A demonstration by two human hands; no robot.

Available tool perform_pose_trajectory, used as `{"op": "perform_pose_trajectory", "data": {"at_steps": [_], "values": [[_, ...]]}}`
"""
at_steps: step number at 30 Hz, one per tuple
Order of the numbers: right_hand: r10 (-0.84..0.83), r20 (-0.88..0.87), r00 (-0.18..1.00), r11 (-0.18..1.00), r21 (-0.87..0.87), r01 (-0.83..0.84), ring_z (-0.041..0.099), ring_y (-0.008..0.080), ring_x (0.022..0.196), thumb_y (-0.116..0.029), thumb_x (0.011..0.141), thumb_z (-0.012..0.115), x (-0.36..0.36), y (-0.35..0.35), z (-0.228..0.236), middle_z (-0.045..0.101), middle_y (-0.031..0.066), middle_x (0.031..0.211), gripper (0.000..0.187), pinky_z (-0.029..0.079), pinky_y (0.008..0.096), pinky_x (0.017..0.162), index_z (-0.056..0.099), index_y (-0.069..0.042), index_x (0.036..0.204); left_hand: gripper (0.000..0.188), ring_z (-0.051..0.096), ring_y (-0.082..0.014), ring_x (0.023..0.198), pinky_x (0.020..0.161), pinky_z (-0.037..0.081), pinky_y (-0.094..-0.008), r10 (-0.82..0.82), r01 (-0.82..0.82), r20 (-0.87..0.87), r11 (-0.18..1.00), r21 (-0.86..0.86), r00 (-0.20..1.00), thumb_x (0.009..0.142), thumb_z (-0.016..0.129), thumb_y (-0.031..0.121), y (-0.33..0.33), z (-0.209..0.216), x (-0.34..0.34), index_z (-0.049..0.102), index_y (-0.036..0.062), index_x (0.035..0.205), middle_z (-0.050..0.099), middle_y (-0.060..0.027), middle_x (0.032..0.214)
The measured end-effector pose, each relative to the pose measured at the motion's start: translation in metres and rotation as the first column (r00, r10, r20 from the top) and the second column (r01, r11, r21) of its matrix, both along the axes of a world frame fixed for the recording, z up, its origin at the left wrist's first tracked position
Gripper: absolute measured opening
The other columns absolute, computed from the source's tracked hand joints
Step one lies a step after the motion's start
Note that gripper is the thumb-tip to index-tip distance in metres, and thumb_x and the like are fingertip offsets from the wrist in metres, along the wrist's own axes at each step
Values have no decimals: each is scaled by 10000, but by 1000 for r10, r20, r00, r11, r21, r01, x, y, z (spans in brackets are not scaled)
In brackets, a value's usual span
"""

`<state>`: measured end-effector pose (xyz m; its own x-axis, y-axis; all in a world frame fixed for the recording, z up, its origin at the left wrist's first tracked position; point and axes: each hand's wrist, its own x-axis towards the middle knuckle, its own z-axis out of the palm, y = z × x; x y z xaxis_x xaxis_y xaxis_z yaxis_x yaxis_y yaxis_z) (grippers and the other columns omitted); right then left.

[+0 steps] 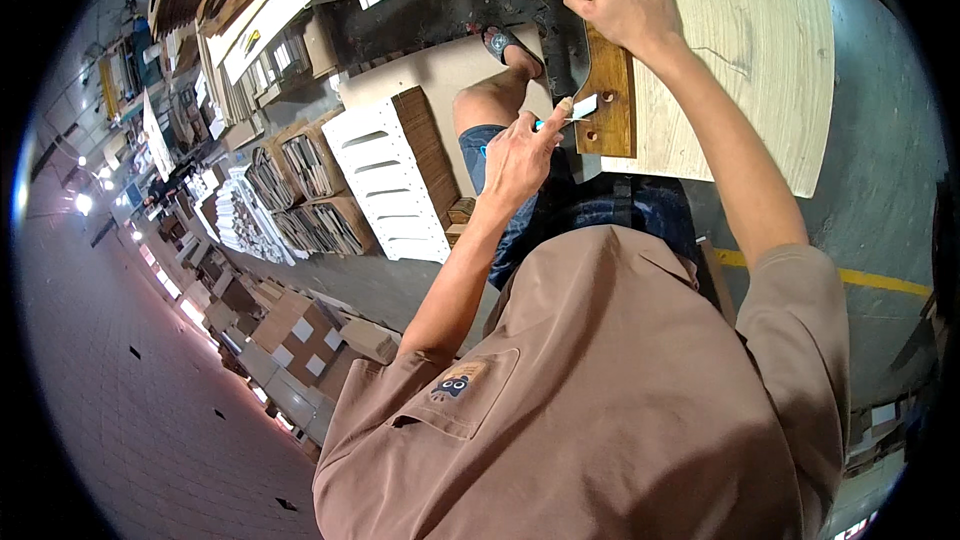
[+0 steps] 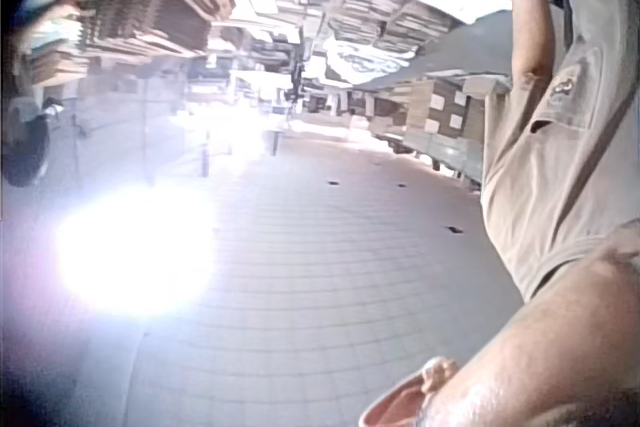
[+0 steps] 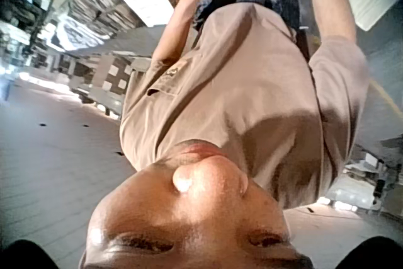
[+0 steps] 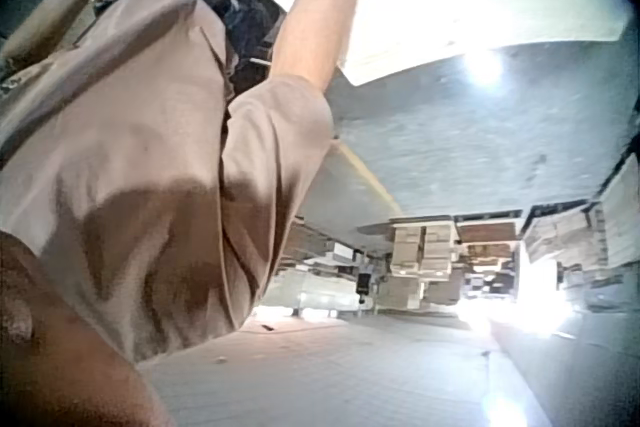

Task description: The person scrapes the edges of a wooden piece with a handheld scraper, removes wood shavings by hand, and then picks up another wooden piece from a stack.

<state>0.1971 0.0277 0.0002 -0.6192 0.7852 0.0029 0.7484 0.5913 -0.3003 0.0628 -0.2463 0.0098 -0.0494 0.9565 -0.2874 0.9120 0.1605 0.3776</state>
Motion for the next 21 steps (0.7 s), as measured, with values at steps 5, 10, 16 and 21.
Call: {"op": "perform_pose_trajectory", "data": {"at_steps": [5, 10, 16, 21], "values": [[-9, -33, 999, 1000, 15, 10, 241, 447, 1692, -512, 994, 632, -1, 2, -6, 287, 329, 1791, 847, 133, 564, 1405, 428, -130, 1723, 596, 739, -341, 818, 666, 593, -459, -118, 118, 10, 993, -31, 993, 1062, 725, 234, 28, 5, -20, 539, 334, 1619, 626, -120, 947], [-4, -39, 999, 1000, 30, 6, 252, 468, 1681, -499, 985, 643, -2, 2, -6, 288, 345, 1781, 861, 158, 582, 1393, 416, -124, 1726, 565, 738, -354, 813, 691, 615, -452, -279, 280, 20, 960, -34, 960, 1070, 707, 274, 63, 4, -40, 559, 373, 1607, 642, -119, 962], [-7, 23, 1000, 1000, 2, 7, 237, 475, 1684, -514, 976, 670, -7, 6, 1, 245, 337, 1801, 892, 163, 588, 1389, 388, -163, 1746, 561, 722, -339, 792, 678, 601, -459, -365, 366, 71, 931, -2, 928, 1046, 728, 279, 94, 5, -51, 589, 361, 1583, 633, -110, 948], [-1, 75, 997, 999, -35, 3, 212, 474, 1691, -522, 981, 669, -10, 6, 2, 208, 327, 1816, 902, 154, 589, 1390, 364, -181, 1759, 514, 731, -346, 788, 663, 597, -469, -284, 286, 120, 958, -1, 951, 1055, 716, 283, 96, 5, -43, 602, 319, 1554, 630, -120, 930]]}}
